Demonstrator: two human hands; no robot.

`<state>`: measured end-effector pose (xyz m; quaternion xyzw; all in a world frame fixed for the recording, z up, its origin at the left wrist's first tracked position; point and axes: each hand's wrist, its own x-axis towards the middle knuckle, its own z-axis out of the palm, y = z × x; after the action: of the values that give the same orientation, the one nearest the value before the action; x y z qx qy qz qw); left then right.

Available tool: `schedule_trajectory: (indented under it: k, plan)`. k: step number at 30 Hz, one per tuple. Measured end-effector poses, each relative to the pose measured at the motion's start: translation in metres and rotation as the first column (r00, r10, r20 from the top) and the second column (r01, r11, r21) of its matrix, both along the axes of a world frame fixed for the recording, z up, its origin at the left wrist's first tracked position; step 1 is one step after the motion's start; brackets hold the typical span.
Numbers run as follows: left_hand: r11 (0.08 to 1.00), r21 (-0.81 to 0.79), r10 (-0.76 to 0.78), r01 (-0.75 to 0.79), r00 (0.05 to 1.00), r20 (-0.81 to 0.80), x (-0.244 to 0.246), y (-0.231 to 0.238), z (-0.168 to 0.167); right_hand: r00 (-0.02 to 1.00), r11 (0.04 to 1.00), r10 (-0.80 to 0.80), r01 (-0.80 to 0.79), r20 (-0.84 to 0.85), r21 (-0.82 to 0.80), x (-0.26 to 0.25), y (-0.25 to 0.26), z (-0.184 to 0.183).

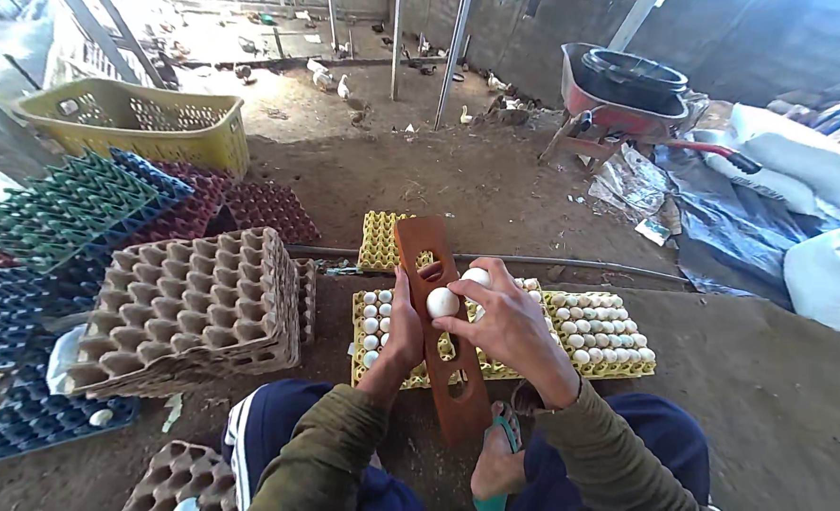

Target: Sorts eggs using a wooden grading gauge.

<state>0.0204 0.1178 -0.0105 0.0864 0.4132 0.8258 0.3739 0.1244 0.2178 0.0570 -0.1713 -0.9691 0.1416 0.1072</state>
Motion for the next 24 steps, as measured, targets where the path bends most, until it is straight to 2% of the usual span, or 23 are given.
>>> schedule_trajectory:
  k: [3, 5, 8, 11, 12, 14, 15, 16, 17, 18, 19, 20, 21, 22, 24]
  plan:
    - [1.000, -0.008, 0.013, -0.013, 0.996, -0.083, 0.001, 0.002, -0.003, 0.999, 1.000, -0.015, 0.014, 0.045, 0.008, 0.000, 0.000, 0.001]
    - [1.000, -0.009, 0.025, -0.027, 0.990, -0.140, 0.003, 0.004, -0.005, 1.000, 1.000, -0.006, 0.006, 0.015, 0.017, 0.003, 0.000, -0.003]
    - [0.999, -0.003, 0.033, -0.034, 0.983, -0.179, 0.007, 0.008, -0.004, 0.984, 0.999, 0.023, -0.016, -0.179, 0.043, 0.013, 0.004, -0.016]
    - [0.998, -0.016, 0.049, -0.053, 0.987, -0.152, 0.008, 0.014, 0.002, 0.897, 0.999, 0.032, -0.011, -0.441, 0.050, 0.029, 0.008, -0.027]
    - [0.998, -0.020, 0.053, -0.056, 0.990, -0.134, 0.008, 0.015, 0.004, 0.856, 1.000, 0.026, -0.028, -0.517, 0.002, 0.035, 0.010, -0.029]
    - [0.998, -0.013, 0.054, -0.056, 0.992, -0.117, 0.008, 0.018, 0.006, 0.797, 0.949, -0.069, -0.132, -0.601, -0.285, 0.048, 0.012, -0.031]
    - [0.999, 0.010, 0.043, -0.042, 0.992, -0.122, 0.007, 0.019, 0.006, 0.793, 0.847, -0.165, -0.190, -0.586, -0.496, 0.056, 0.011, -0.030]
    - [0.999, 0.030, 0.034, -0.030, 0.991, -0.126, 0.007, 0.021, 0.006, 0.805, 0.675, -0.265, -0.238, -0.530, -0.699, 0.065, 0.011, -0.029]
    - [0.999, 0.045, 0.031, -0.025, 0.992, -0.126, 0.006, 0.022, 0.006, 0.815, 0.451, -0.349, -0.286, -0.462, -0.845, 0.073, 0.011, -0.029]
    - [0.998, 0.057, 0.031, -0.023, 0.991, -0.130, 0.005, 0.023, 0.005, 0.832, 0.218, -0.396, -0.325, -0.388, -0.920, 0.081, 0.012, -0.031]
    - [0.998, 0.063, 0.033, -0.025, 0.990, -0.140, 0.004, 0.025, 0.004, 0.856, 0.012, -0.388, -0.367, -0.342, -0.930, 0.089, 0.014, -0.035]
    - [0.997, 0.059, 0.051, -0.043, 0.987, -0.150, 0.003, 0.027, 0.004, 0.866, -0.147, -0.362, -0.417, -0.344, -0.897, 0.096, 0.015, -0.042]
    - [0.997, 0.055, 0.062, -0.054, 0.986, -0.157, 0.004, 0.028, 0.003, 0.859, -0.267, -0.337, -0.480, -0.386, -0.836, 0.103, 0.017, -0.050]
    - [0.997, 0.054, 0.068, -0.059, 0.984, -0.166, 0.003, 0.030, 0.002, 0.839, -0.358, -0.330, -0.535, -0.433, -0.765, 0.109, 0.017, -0.057]
    - [0.997, 0.054, 0.068, -0.059, 0.981, -0.183, 0.003, 0.032, 0.002, 0.784, -0.473, -0.361, -0.621, -0.505, -0.625, 0.119, 0.015, -0.067]
